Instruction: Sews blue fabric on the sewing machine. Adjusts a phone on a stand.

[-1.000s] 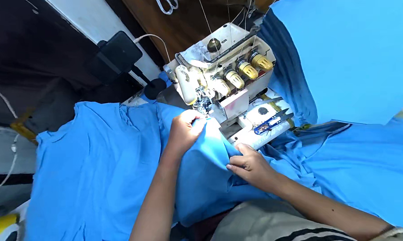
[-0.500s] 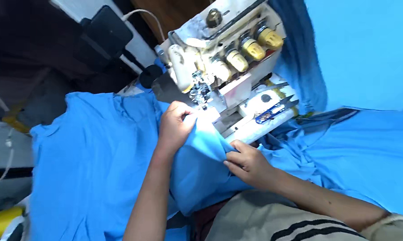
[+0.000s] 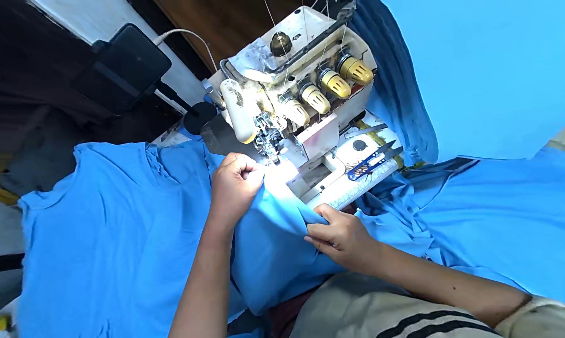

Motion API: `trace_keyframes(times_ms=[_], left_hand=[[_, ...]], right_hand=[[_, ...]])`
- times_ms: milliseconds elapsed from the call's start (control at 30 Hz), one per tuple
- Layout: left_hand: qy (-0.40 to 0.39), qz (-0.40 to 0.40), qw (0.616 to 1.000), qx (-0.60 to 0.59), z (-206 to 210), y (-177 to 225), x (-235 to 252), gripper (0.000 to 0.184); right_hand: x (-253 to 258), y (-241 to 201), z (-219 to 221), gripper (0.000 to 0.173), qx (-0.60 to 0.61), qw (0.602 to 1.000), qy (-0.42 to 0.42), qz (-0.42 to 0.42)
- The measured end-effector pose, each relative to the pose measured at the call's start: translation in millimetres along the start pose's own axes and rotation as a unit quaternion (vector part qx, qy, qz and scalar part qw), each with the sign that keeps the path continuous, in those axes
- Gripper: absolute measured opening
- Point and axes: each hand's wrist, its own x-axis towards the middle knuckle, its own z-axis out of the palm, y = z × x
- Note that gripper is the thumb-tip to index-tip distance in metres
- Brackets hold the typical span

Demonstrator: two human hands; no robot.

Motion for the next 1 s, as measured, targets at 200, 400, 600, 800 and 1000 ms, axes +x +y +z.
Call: trace_keyframes(times_ms=[200,400,600,800,1000], left_hand=[[-0.003,0.005,0.998,0.062,2.4,8.5,-1.0,0.003],[0.021,0.050,0.964,0.261,20.5,17.0,-35.7,0.037],[0.035,0.037,0.957,0.287,55.4,20.2,-40.8,0.067],[0.019,-0.022,0.956,0.293,59.3,26.2,-19.7,0.072],[0.010,-0.064,0.955,0.289,57.3,29.3,-12.6,0.074]], right_hand=[[0.0,0.1,0.3,0.025,-0.004,1.000,-0.009,0.007],[-2.4,-0.1,-4.4,0.025,-0.005,1.000,-0.018,0.020],[-2.6,5.0,-23.5,0.028,-0.005,0.998,-0.022,0.052],[14.0,12.5,-35.5,0.028,-0.008,0.997,0.002,0.075],[-1.2,17.0,-42.9,0.045,0.000,0.993,-0.008,0.118]])
